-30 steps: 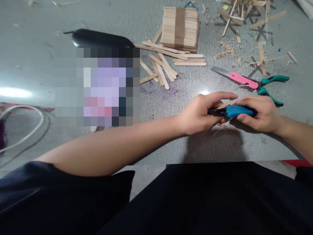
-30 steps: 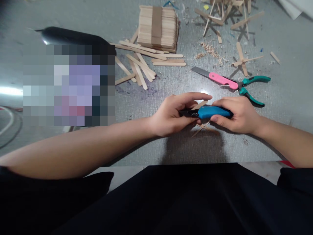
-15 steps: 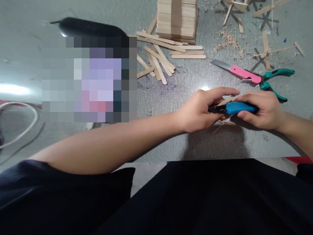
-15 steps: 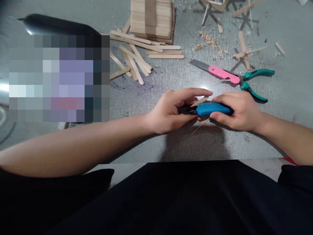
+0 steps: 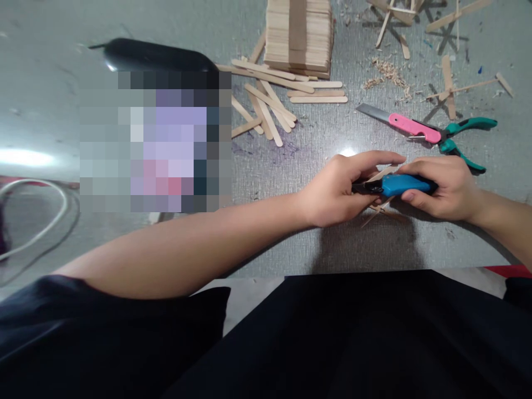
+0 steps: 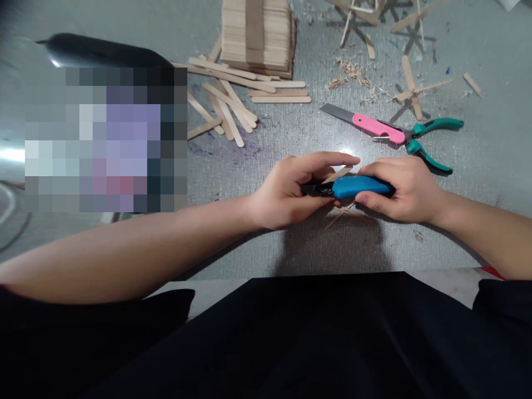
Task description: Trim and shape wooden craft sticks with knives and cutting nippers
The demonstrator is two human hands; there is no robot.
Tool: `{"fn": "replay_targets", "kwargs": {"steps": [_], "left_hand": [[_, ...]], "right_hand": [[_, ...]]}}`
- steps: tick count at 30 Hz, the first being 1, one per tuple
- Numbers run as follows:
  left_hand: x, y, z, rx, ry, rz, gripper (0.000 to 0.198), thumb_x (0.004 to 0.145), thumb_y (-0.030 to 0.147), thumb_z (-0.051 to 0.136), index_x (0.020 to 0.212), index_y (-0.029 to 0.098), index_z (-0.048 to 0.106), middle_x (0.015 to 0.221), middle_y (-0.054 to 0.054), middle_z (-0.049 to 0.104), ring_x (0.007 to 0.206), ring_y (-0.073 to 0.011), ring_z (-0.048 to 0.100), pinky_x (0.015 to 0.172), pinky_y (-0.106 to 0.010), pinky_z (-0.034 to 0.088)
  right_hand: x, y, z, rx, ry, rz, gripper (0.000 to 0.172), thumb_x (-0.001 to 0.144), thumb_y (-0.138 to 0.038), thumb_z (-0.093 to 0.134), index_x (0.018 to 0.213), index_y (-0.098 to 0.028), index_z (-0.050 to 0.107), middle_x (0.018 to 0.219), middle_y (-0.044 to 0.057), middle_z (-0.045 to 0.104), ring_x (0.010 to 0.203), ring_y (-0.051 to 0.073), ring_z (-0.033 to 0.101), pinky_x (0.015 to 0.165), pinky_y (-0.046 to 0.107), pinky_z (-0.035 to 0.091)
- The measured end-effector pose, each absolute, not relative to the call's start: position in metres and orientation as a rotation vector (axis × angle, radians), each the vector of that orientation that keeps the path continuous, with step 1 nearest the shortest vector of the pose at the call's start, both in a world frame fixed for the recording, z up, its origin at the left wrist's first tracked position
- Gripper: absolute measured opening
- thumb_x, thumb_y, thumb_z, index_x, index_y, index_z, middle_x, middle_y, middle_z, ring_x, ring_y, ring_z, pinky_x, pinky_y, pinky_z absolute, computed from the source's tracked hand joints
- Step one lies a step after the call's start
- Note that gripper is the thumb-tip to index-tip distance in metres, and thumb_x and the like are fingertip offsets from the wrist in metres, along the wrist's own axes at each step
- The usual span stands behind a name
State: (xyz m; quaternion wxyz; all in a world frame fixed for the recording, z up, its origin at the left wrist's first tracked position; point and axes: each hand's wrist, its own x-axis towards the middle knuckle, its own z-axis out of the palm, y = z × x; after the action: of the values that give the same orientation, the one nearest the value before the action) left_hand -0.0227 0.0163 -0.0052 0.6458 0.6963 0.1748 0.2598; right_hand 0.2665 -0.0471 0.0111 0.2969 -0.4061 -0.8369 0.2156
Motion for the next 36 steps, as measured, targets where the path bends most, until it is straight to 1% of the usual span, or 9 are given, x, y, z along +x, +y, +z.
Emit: {"fn": "replay_targets", "kwargs": {"steps": [3, 7, 15, 18, 22, 28, 31, 34, 36], "left_hand": [[-0.0223, 0.0162, -0.0049, 1.569, 0.395, 0.600, 0.066, 0.095, 0.012, 0.081, 0.161, 0.017, 0.074, 0.093, -0.002, 0.087, 0.079, -0.0171, 0.081, 0.074, -0.029, 0.060], [-0.0217, 0.0152, -0.0052, 1.511, 0.394, 0.606, 0.063, 0.098, 0.017, 0.084, 0.161, 0.015, 0.073, 0.091, -0.002, 0.085, 0.079, -0.0162, 0.080, 0.072, -0.027, 0.059], [-0.0205, 0.0134, -0.0070, 1.384, 0.369, 0.658, 0.054, 0.109, 0.037, 0.088, 0.157, 0.017, 0.075, 0.084, -0.003, 0.082, 0.071, -0.0147, 0.077, 0.064, -0.025, 0.057], [-0.0229, 0.0125, -0.0066, 1.371, 0.381, 0.697, 0.051, 0.110, 0.045, 0.087, 0.154, 0.020, 0.077, 0.076, 0.000, 0.076, 0.061, -0.0127, 0.069, 0.056, -0.024, 0.050], [-0.0260, 0.0110, -0.0089, 1.368, 0.331, 0.759, 0.046, 0.115, 0.044, 0.076, 0.157, 0.025, 0.075, 0.069, 0.004, 0.067, 0.051, -0.0099, 0.058, 0.048, -0.023, 0.041], [-0.0282, 0.0104, -0.0131, 1.217, 0.350, 0.714, 0.060, 0.102, 0.043, 0.075, 0.159, 0.025, 0.074, 0.062, 0.005, 0.060, 0.048, -0.0136, 0.052, 0.049, -0.031, 0.041], [-0.0290, 0.0113, -0.0139, 1.197, 0.397, 0.689, 0.066, 0.100, 0.040, 0.073, 0.164, 0.024, 0.073, 0.059, 0.005, 0.057, 0.047, -0.0140, 0.049, 0.051, -0.032, 0.041], [-0.0272, 0.0140, -0.0137, 1.188, 0.384, 0.684, 0.071, 0.104, 0.040, 0.071, 0.173, 0.025, 0.066, 0.061, 0.005, 0.064, 0.045, -0.0116, 0.045, 0.049, -0.029, 0.038], [-0.0245, 0.0160, -0.0129, 1.174, 0.360, 0.683, 0.076, 0.109, 0.045, 0.072, 0.180, 0.025, 0.057, 0.069, 0.004, 0.071, 0.046, -0.0104, 0.049, 0.048, -0.027, 0.040]], "right_hand": [[0.2664, -0.0470, 0.0118, -1.090, -2.229, 0.567, 0.035, 0.117, -0.062, 0.075, 0.133, -0.033, 0.086, 0.104, 0.005, 0.092, 0.088, 0.029, 0.088, 0.073, 0.043, 0.065], [0.2658, -0.0476, 0.0135, -1.088, -2.236, 0.567, 0.035, 0.118, -0.061, 0.074, 0.132, -0.031, 0.086, 0.098, 0.003, 0.090, 0.079, 0.026, 0.084, 0.071, 0.041, 0.061], [0.2640, -0.0472, 0.0156, -1.093, -2.216, 0.552, 0.036, 0.119, -0.061, 0.071, 0.123, -0.028, 0.084, 0.090, 0.002, 0.086, 0.074, 0.023, 0.080, 0.068, 0.038, 0.060], [0.2644, -0.0466, 0.0167, -1.106, -2.204, 0.589, 0.034, 0.119, -0.060, 0.071, 0.122, -0.029, 0.084, 0.091, 0.002, 0.086, 0.076, 0.023, 0.081, 0.068, 0.037, 0.060], [0.2644, -0.0466, 0.0167, -1.102, -2.181, 0.614, 0.027, 0.116, -0.057, 0.076, 0.121, -0.031, 0.085, 0.090, 0.001, 0.086, 0.075, 0.022, 0.079, 0.068, 0.037, 0.059], [0.2627, -0.0479, 0.0162, -1.169, -2.144, 0.601, 0.035, 0.115, -0.064, 0.073, 0.115, -0.032, 0.085, 0.089, 0.001, 0.087, 0.072, 0.023, 0.079, 0.067, 0.038, 0.061], [0.2635, -0.0482, 0.0162, -1.185, -2.134, 0.589, 0.036, 0.115, -0.066, 0.074, 0.114, -0.032, 0.085, 0.090, 0.002, 0.088, 0.072, 0.024, 0.080, 0.067, 0.039, 0.061], [0.2645, -0.0480, 0.0156, -1.164, -2.097, 0.584, 0.032, 0.115, -0.062, 0.076, 0.115, -0.031, 0.085, 0.092, 0.002, 0.089, 0.074, 0.023, 0.081, 0.067, 0.039, 0.061], [0.2643, -0.0481, 0.0153, -1.159, -2.052, 0.582, 0.030, 0.116, -0.058, 0.077, 0.116, -0.030, 0.085, 0.093, 0.002, 0.088, 0.074, 0.022, 0.081, 0.066, 0.038, 0.060]]}}
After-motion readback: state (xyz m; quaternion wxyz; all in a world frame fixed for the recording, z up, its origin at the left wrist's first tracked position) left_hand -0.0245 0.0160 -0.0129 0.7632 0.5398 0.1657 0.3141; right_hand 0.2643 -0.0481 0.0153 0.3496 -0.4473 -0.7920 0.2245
